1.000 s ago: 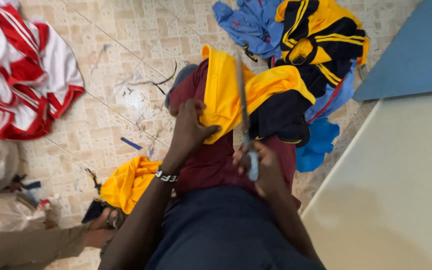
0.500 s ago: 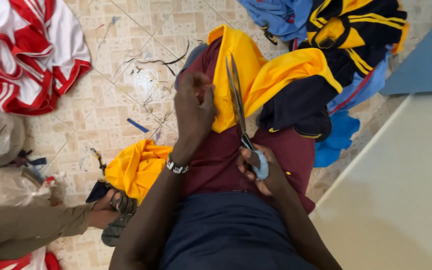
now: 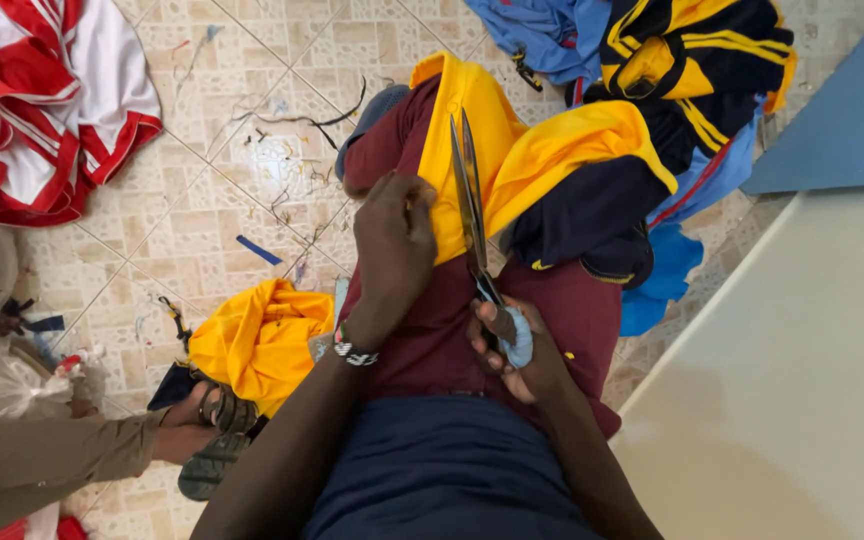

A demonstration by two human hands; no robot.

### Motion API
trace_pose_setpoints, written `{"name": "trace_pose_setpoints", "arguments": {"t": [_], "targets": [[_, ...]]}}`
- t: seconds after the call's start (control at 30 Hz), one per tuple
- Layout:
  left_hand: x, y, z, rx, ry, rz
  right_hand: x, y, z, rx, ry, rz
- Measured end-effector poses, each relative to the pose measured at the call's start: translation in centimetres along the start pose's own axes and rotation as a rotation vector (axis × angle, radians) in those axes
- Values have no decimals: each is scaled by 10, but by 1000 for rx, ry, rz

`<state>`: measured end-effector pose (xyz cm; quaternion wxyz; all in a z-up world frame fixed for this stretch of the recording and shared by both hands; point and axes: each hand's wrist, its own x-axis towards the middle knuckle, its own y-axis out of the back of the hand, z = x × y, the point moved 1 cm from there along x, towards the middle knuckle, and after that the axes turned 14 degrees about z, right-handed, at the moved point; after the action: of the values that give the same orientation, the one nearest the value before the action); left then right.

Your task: Trimming excess fabric scraps from a garment using scissors while sitting on the floor.

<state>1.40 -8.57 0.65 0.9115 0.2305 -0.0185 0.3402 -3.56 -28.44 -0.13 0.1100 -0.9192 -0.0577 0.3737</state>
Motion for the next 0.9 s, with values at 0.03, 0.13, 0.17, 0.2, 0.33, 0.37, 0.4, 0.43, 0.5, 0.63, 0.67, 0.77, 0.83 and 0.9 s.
{"name": "trace_pose_setpoints", "arguments": {"t": [0.03,0.13,0.17,0.2,0.33,0.37,0.4,0.43,0.5,0.63,0.67,0.77,0.83,0.9], "targets": [[1,1,-3,-2,-5,4,-1,1,1,-1,6,-3],[-2,5,-8,-333,418,-87,-14,18,10,-6,17,-24],[-3,8,-5,-364,429,-71,-20,32,18,76,-94,-32],[-3,11,-1,-394,441,-54,-27,45,26,157,-207,-39],[-6,11,-1,-452,446,-37,-59,48,4,41,-262,-163],[-6,11,-1,-455,447,-40,-64,56,7,72,-264,-174],[-5,11,-1,-457,445,-41,-68,63,10,103,-264,-189],[-6,11,-1,-459,448,-40,-67,62,5,100,-266,-187],[-7,11,0,-517,476,-68,-65,58,-5,86,-326,-213],[-7,11,-3,-560,437,-88,-51,65,13,343,-412,-356],[-7,11,-2,-578,408,-105,-48,69,20,490,-434,-423],[-4,14,3,-501,302,-87,-40,59,18,603,-530,-465],[-1,13,6,-403,220,-49,-36,50,14,567,-605,-447],[1,10,5,-267,100,-44,-33,46,14,583,-588,-470]]}}
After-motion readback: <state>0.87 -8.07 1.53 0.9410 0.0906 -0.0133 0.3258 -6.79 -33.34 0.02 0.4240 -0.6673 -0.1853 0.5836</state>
